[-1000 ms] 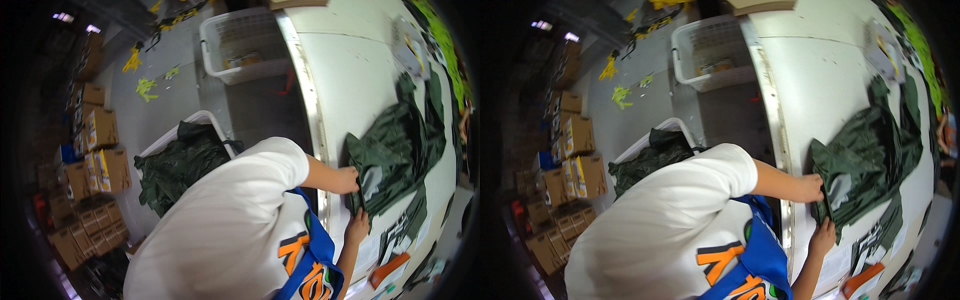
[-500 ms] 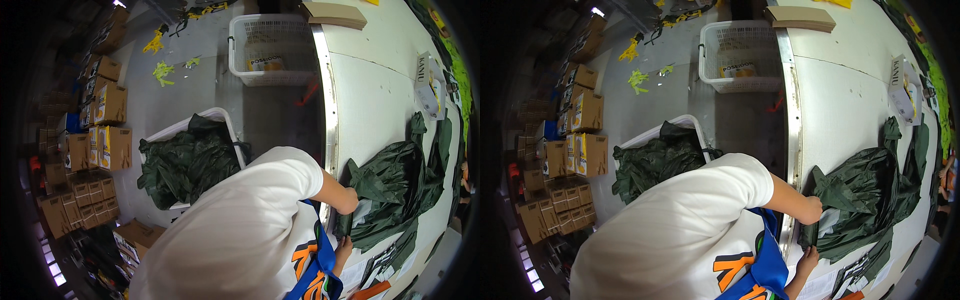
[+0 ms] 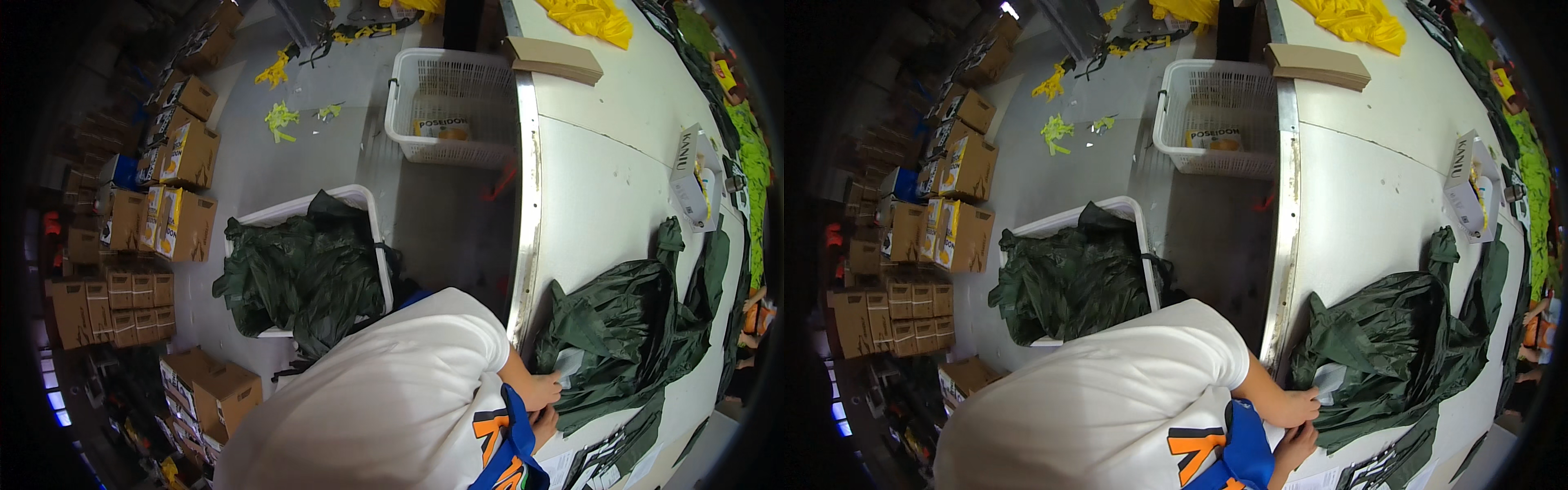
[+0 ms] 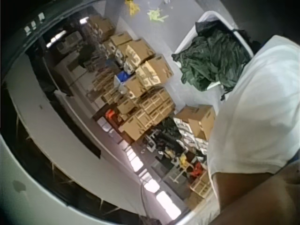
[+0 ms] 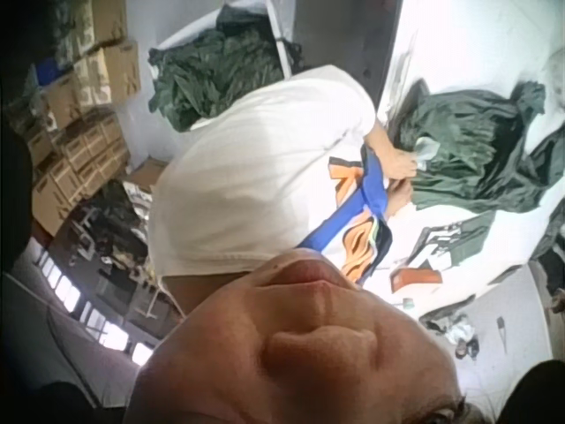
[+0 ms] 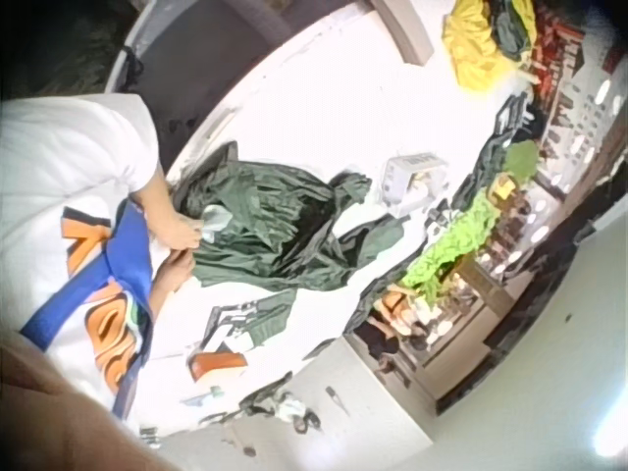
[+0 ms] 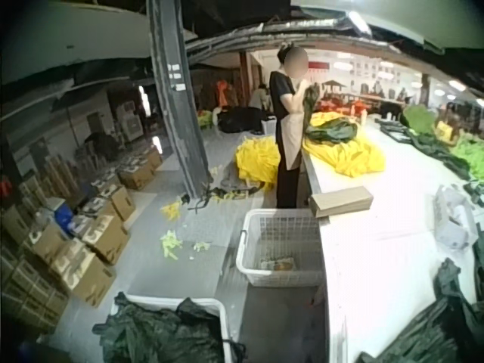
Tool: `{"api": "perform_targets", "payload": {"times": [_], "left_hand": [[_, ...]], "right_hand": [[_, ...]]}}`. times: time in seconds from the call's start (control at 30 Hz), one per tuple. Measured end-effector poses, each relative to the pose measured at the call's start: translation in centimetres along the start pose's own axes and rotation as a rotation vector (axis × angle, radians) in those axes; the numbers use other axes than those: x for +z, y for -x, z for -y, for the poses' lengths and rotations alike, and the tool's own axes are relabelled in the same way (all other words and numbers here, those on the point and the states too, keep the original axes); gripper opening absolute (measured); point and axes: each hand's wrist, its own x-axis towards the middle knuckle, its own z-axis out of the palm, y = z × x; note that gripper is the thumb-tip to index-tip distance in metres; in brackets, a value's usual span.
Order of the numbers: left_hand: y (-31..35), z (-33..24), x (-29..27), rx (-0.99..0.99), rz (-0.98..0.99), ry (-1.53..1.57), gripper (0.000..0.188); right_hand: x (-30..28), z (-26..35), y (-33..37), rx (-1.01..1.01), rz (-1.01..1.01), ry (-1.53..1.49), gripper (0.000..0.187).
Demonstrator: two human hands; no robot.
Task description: The person folds a green jacket on a white table. They smooth the fabric, fold the sleeves and body, and place the folded jacket into a white basket. The person repeats this process with another green jacket.
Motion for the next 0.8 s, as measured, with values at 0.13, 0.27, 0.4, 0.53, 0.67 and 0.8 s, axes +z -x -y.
{"api": "perform_targets", "payload": {"times": [0.13,0.27,0.4,0.53,0.67,0.8], "left_hand": [[-0.1,-0.9,0.8,0.076,-0.042,0.011,0.021],[0.2,-1.8,0.6,-0.035,0.071,0.118,0.014],[0.2,-0.7,0.1,-0.098,0.168,0.365,0.015],[1.7,-2.0,-0.1,-0.085,0.22,0.057,0.016],[2.1,-2.6,0.0,-0.059,0.319,0.055,0.016],[1.5,-3.0,-0.5,-0.114,0.438,0.086,0.028]], "right_hand": [[0.3,-0.2,1.4,-0.104,-0.021,-0.062,0.048],[-0.9,0.8,2.1,-0.167,-0.104,0.018,0.051],[-0.5,0.0,2.0,-0.209,-0.009,0.006,0.039],[-0.8,-0.7,1.5,-0.115,0.034,-0.473,0.041],[1.1,-0.8,4.0,0.098,-0.177,-0.563,0.04],[3.4,-1.2,5.9,0.175,-0.2,-0.503,0.025]]}}
